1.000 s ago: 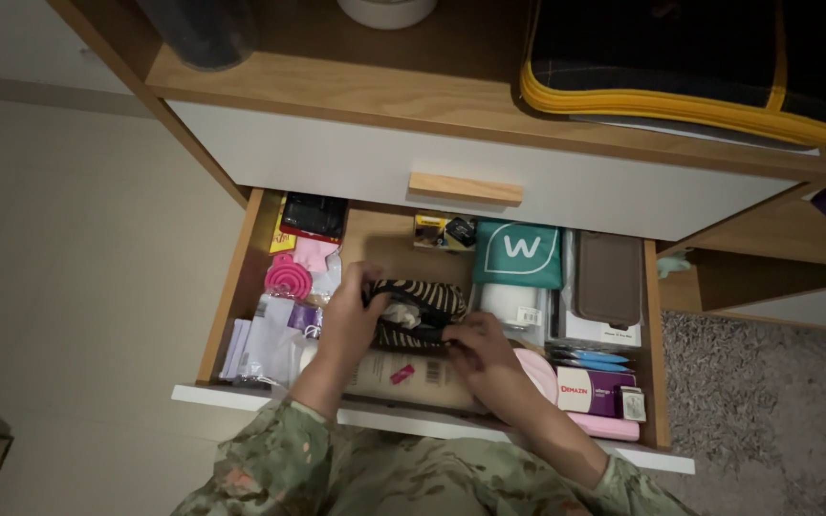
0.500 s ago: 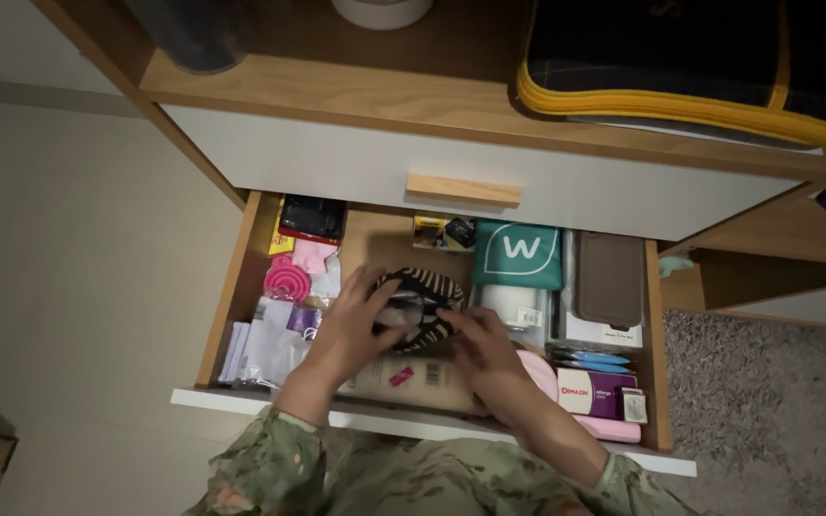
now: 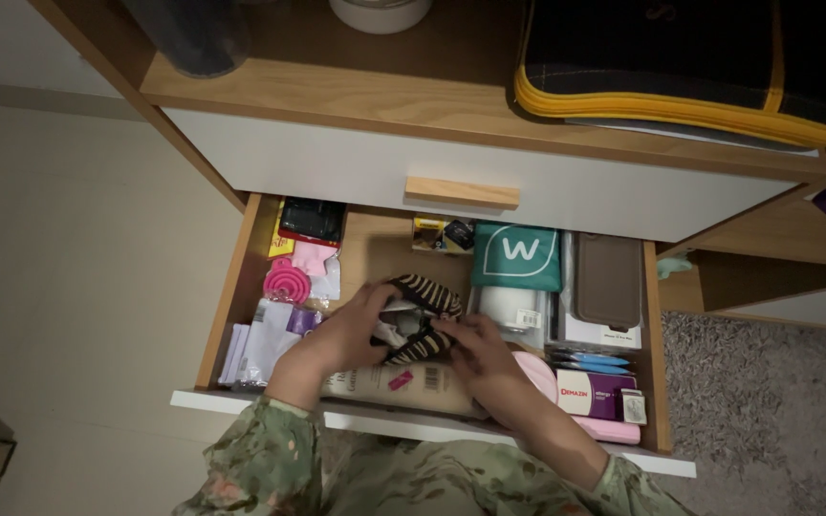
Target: The person opens a drawer and rummages through its contents. They pick up and examine a zebra-print pouch, a white cloth, a beaded necklace, a small plastic bag, a pen, and several packaged earrings. The person handles each item individually, looking at them before placing them back in the drawer.
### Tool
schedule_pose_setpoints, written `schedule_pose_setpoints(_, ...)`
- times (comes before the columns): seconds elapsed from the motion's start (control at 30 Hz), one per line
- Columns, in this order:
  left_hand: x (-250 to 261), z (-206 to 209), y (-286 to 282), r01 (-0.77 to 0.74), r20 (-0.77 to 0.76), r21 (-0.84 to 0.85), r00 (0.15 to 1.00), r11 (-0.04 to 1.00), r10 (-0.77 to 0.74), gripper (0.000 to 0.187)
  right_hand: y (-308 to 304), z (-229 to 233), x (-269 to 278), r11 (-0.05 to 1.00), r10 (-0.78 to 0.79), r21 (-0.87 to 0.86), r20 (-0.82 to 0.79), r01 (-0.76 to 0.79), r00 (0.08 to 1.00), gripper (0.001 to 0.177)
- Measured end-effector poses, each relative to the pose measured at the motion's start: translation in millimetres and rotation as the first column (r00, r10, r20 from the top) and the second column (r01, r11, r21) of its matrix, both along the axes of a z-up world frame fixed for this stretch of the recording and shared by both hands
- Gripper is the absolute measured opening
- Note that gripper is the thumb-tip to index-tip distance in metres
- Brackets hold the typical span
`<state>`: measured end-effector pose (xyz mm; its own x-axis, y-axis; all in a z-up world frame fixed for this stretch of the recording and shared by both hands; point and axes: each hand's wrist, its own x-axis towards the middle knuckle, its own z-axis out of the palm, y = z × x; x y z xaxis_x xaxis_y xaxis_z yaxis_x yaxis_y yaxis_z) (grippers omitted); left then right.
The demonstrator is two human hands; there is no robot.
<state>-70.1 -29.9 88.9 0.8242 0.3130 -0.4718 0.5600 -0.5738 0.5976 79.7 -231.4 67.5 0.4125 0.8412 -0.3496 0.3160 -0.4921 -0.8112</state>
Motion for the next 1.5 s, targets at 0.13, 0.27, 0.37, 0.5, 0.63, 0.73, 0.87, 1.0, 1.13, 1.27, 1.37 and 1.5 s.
schedule_pose_setpoints(0.13, -5.5, 17.7, -3.6, -0.009, 0.041, -0.027, 0.999, 1.0, 0.011, 0.075, -0.8, 6.3, -0.2, 1.0, -0.001, -0.019, -0.025, 0.001, 1.0, 0.053)
schedule_pose_setpoints(0.27, -6.6, 38.9, -9.9, 0.029, 0.175, 0.106, 0.983, 0.994, -0.047, 0.058, -0.1, 11.5, 2.1, 0.999, 0.016, -0.044, -0.027, -0.018, 1.0, 0.051)
schedule_pose_setpoints(0.37, -12.2, 4.7, -4.7, -0.062, 0.378, 0.243, 0.925, 0.968, -0.036, 0.04, -1.1, 16.0, 2.9, 1.0, 0.005, -0.03, -0.022, -0.006, 1.0, 0.051)
schedule_pose_setpoints(0.5, -16.0, -29.3, 3.9, -0.185, 0.572, 0.417, 0.814, 0.89, -0.099, 0.016, -1.2, 14.1, 2.2, 1.0, -0.007, -0.026, 0.008, 0.007, 1.0, 0.05)
schedule_pose_setpoints(0.63, -13.7, -16.2, -1.6, -0.212, 0.652, 0.317, 0.757, 0.924, -0.05, 0.016, -11.7, -0.8, 2.9, 0.985, -0.021, 0.17, 0.005, 0.02, 1.0, 0.048)
schedule_pose_setpoints(0.73, -4.9, 9.5, -15.6, -0.329, 0.735, 0.124, 0.664, 0.936, 0.136, 0.018, -11.4, 14.0, 3.8, 0.975, -0.041, 0.218, 0.044, 0.031, 0.998, 0.044)
schedule_pose_setpoints(0.87, 7.3, 60.9, -49.0, -0.446, 0.47, -0.318, 0.692, 0.837, 0.548, 0.023, -6.0, 55.0, 3.3, 0.98, -0.102, 0.17, -0.026, 0.105, 0.994, 0.043)
schedule_pose_setpoints(1.0, 25.4, 103.7, -83.0, -0.399, 0.377, -0.428, 0.737, 0.811, 0.561, 0.03, -9.3, 77.1, 2.6, 0.821, -0.005, 0.512, -0.436, 0.252, 0.9, 0.067)
schedule_pose_setpoints(1.13, 33.4, 122.4, -98.0, -0.366, 0.402, -0.393, 0.757, 0.844, 0.515, 0.02, -16.4, 115.4, -3.1, 0.808, -0.236, 0.427, -0.397, 0.406, 0.887, 0.04)
schedule_pose_setpoints(1.27, 33.9, 138.6, -101.4, -0.293, 0.398, -0.404, 0.796, 0.867, 0.455, 0.022, -25.2, 123.6, 3.3, 0.764, -0.464, 0.301, -0.358, 0.57, 0.81, 0.017)
schedule_pose_setpoints(1.37, 37.2, 143.1, -101.9, -0.347, 0.288, -0.556, 0.772, 0.755, 0.566, 0.015, -20.2, 152.3, 6.1, 0.656, -0.623, 0.07, -0.511, 0.751, 0.592, 0.015)
schedule_pose_setpoints(1.5, 38.2, 158.3, -98.2, -0.355, 0.1, -0.783, 0.74, 0.511, 0.666, 0.017, -51.4, 95.5, 28.0, 0.605, -0.391, 0.233, -0.746, 0.761, 0.539, 0.018)
